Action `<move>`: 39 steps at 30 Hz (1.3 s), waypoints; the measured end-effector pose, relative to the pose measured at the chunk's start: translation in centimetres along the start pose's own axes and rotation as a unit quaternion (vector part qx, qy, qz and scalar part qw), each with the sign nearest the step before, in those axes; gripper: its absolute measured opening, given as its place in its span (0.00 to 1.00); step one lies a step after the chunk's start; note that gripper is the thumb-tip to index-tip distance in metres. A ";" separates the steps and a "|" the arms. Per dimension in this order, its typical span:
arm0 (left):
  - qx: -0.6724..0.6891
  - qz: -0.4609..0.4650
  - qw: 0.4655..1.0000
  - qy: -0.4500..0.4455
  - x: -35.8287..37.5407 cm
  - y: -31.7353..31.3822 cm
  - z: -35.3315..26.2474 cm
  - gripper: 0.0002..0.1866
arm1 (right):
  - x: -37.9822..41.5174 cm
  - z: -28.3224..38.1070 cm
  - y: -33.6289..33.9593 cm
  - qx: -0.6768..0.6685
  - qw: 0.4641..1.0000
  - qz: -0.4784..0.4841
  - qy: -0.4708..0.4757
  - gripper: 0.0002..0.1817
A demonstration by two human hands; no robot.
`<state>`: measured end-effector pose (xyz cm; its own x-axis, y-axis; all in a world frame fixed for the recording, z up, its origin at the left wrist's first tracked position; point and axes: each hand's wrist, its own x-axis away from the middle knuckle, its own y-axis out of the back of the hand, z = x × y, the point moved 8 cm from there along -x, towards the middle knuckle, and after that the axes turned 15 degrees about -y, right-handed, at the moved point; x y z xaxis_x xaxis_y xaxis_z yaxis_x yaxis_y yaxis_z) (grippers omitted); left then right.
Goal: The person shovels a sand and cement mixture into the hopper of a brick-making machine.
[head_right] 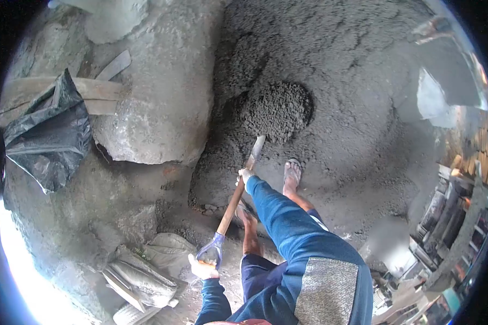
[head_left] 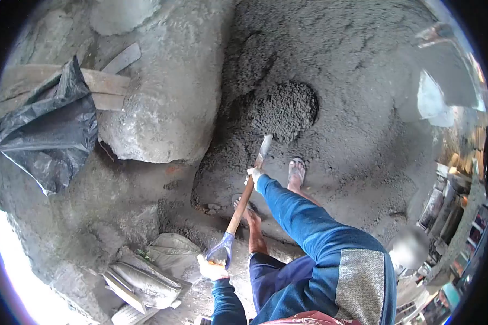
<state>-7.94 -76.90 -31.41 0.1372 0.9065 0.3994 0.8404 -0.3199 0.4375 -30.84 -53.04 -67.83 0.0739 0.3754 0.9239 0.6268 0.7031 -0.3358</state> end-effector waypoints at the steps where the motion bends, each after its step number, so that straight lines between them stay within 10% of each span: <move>1: 0.002 0.004 1.000 0.009 0.3 0.4 0.0 0.24 | 1.4 -0.1 1.2 -0.020 1.000 -0.001 0.005 0.08; 8: -0.053 0.251 0.966 -0.024 1.9 -3.2 -4.8 0.29 | 19.4 1.8 9.7 -0.217 0.970 -0.057 0.092 0.16; 14: -0.075 0.449 0.880 0.132 11.2 -14.0 -3.7 0.33 | 41.5 7.3 23.4 -0.342 0.886 -0.190 0.249 0.18; 20: -0.002 0.688 0.724 -0.054 40.2 -27.6 -17.7 0.30 | 71.9 17.2 32.7 -0.424 0.744 0.014 0.516 0.07; 26: 0.232 0.774 0.335 -0.484 69.7 -24.2 -33.4 0.19 | 98.7 20.5 45.4 -0.402 0.582 0.035 0.706 0.08; 28: 0.487 0.597 0.004 -0.637 77.9 -15.2 -36.2 0.20 | 102.0 18.1 50.4 -0.438 0.563 0.036 0.700 0.06; 30: 0.266 0.683 -0.190 -0.653 82.1 -13.6 -30.8 0.18 | 102.1 12.7 54.1 -0.474 0.546 -0.065 0.687 0.07; 33: 0.305 0.685 -0.196 -0.632 79.1 -12.1 -21.5 0.18 | 95.3 9.0 59.6 -0.499 0.557 -0.192 0.636 0.09; 39: 0.226 0.811 -0.106 -0.529 61.2 -14.7 -22.3 0.19 | 87.5 3.6 38.8 -0.406 0.633 -0.070 0.656 0.09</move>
<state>-23.52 -22.83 4.58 -0.3319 -0.5920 -0.7344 -0.8351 -0.1777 0.5207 -2.83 9.28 -0.64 0.2201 -0.8546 0.4704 0.8509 -0.0676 -0.5210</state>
